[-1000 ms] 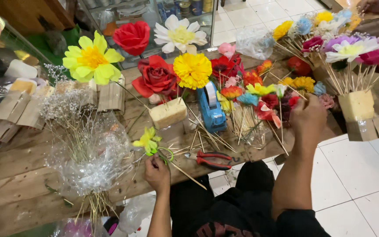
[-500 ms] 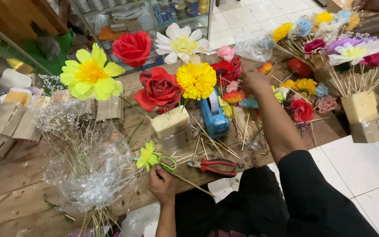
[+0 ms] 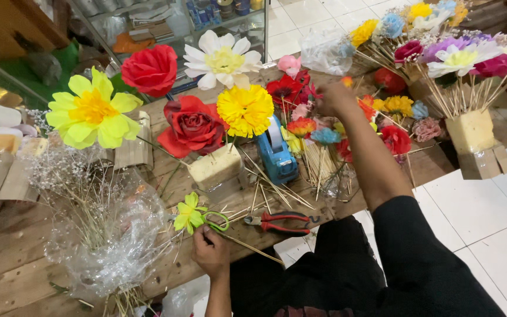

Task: The person prepares artificial flowers by trimming the wire stems with pliers and then inserting the stems into a foam block on a wooden workbench.

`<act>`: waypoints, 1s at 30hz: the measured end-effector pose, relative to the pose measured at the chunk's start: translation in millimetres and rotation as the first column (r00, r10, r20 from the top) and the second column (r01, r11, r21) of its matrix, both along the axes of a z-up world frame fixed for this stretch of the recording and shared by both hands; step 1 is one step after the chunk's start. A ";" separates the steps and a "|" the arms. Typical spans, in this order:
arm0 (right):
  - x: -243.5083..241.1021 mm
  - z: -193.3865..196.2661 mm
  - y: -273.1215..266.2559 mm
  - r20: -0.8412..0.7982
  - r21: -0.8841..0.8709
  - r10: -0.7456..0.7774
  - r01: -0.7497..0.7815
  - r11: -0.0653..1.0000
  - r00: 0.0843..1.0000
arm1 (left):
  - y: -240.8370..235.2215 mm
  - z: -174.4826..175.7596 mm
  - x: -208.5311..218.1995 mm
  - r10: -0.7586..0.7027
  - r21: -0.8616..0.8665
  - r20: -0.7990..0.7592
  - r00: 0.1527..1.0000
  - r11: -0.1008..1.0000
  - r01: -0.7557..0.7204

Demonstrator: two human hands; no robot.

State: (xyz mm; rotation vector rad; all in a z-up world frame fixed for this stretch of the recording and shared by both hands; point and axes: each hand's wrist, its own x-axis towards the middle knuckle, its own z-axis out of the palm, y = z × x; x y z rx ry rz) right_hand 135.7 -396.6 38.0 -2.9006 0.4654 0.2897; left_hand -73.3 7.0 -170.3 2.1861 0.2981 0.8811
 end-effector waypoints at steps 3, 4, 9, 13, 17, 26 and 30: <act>8.9 -24.6 -0.9 -0.040 0.290 -0.054 0.063 0.955 0.998 | 1.0 -8.5 -1.1 0.016 0.039 0.037 0.999 0.999 -0.018; -3.5 -18.6 4.2 -0.035 0.288 -0.052 0.059 0.956 0.998 | 0.0 -7.5 -1.3 0.019 0.036 0.042 0.999 0.999 -0.021; -9.9 -33.5 -14.2 0.070 0.650 -0.291 0.178 0.739 0.954 | 0.3 -7.2 0.1 0.013 0.029 0.035 0.999 0.999 -0.014; -19.6 -27.6 -39.7 0.041 0.923 -0.411 0.123 0.365 0.911 | -0.8 -9.3 0.7 -0.002 -0.004 -0.022 1.000 1.000 0.002; -29.2 -11.6 -46.4 0.335 0.881 -0.366 -0.151 0.449 0.868 | 0.0 -4.2 0.4 -0.012 0.020 0.035 0.999 1.000 0.011; -68.2 20.1 -23.7 0.882 0.470 -0.249 -0.774 0.424 0.399 | -4.4 1.7 5.6 0.046 0.019 0.094 0.995 0.999 -0.048; -107.4 -15.7 2.7 0.896 0.444 -0.216 -0.807 0.390 0.388 | -6.5 9.7 6.4 0.107 0.060 0.123 0.987 0.992 -0.115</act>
